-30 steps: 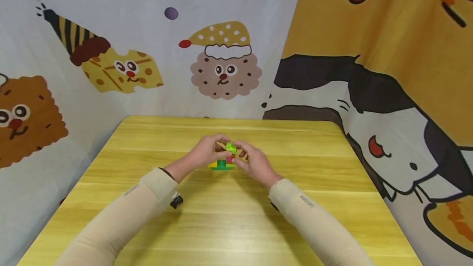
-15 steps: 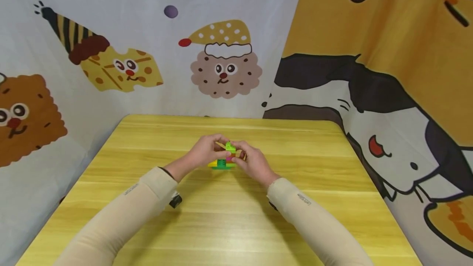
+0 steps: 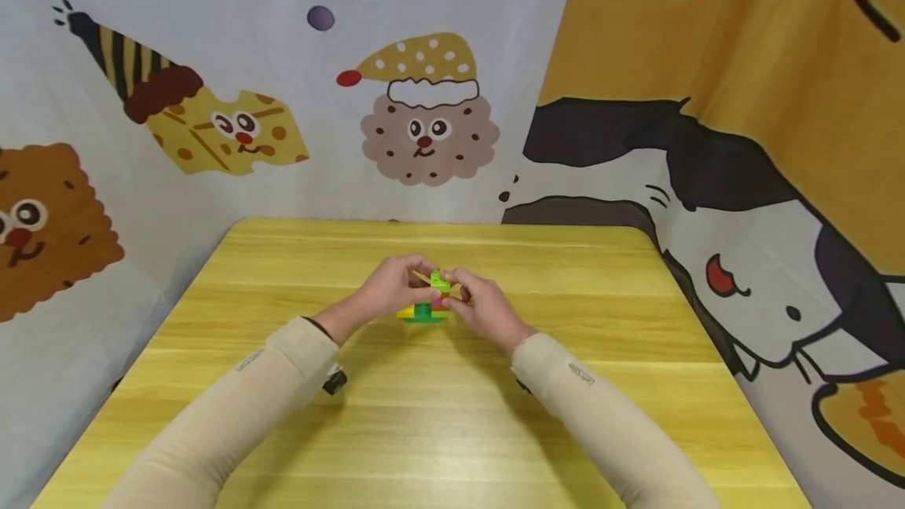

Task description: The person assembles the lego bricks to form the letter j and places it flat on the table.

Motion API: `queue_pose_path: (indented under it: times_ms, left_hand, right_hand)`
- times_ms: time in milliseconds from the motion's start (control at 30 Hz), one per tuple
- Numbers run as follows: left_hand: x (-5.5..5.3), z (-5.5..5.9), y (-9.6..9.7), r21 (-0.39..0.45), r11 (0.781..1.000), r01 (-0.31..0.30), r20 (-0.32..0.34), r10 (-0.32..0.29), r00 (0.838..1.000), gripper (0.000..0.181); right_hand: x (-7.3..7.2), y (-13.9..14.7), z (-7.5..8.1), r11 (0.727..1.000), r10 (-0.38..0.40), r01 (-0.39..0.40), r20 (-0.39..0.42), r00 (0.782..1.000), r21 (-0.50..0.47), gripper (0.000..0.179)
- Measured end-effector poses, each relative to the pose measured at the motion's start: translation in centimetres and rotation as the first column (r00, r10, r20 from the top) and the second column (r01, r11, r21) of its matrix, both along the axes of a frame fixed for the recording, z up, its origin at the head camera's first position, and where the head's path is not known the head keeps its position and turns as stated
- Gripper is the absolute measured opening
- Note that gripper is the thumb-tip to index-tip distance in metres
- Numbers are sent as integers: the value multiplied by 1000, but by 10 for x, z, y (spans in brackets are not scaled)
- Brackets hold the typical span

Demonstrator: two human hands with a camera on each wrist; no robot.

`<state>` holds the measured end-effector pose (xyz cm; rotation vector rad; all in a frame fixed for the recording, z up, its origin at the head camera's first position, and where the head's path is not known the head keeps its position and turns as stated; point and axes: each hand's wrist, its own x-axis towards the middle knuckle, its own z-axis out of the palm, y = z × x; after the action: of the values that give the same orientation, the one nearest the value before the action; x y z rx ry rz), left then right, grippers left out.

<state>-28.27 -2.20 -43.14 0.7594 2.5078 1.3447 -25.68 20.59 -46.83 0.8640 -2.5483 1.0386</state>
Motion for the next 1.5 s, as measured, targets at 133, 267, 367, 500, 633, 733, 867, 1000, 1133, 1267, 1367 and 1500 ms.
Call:
queue_pose_path:
  times_ms: [133,267,367,500,633,733,867,1000,1133,1267,1367,1500]
  left_hand:
    - [0,0,0,-10,1000,3,-25,-3,1000,31]
    - [1,0,-1,-9,1000,1,-55,-2,998,33]
    - [1,-2,0,0,1000,-2,-46,2,999,36]
    - [2,-2,0,-40,999,0,-46,-2,999,49]
    - [5,-2,-8,-173,984,-33,-161,4,987,67]
    - [12,-6,-17,-358,930,-78,-319,-43,947,70]
    - [27,-17,-28,-605,785,-131,-488,-235,841,69]
    - [42,-26,-34,-699,692,-182,-562,-373,739,65]
    - [53,-30,-38,-723,650,-233,-583,-394,710,51]
    - [60,-30,-42,-731,645,-222,-558,-377,740,42]
    - [62,-31,-45,-728,656,-198,-540,-372,755,39]
    - [62,-33,-47,-733,657,-176,-521,-377,766,38]
  right_hand:
    - [0,-1,0,1000,-1,1,18,1000,-1,38]
    - [1,-2,2,1000,-7,6,39,999,6,39]
    - [1,-3,4,1000,-15,14,55,998,9,40]
    - [0,-2,6,1000,-27,26,69,997,14,41]
    - [-7,-4,6,998,-47,44,111,993,34,44]
    - [-14,-3,8,998,-63,64,238,969,1,49]
    - [-20,1,10,992,-92,123,455,886,-39,55]
    - [-23,1,5,989,-94,142,589,803,-37,57]
    - [-23,-7,-2,997,-48,75,647,761,-14,58]
    - [-19,-16,-7,1000,-20,9,654,757,20,57]
    - [-18,-20,-9,999,-33,-1,651,759,51,56]
    - [-20,-23,-11,996,-53,-9,653,755,91,61]
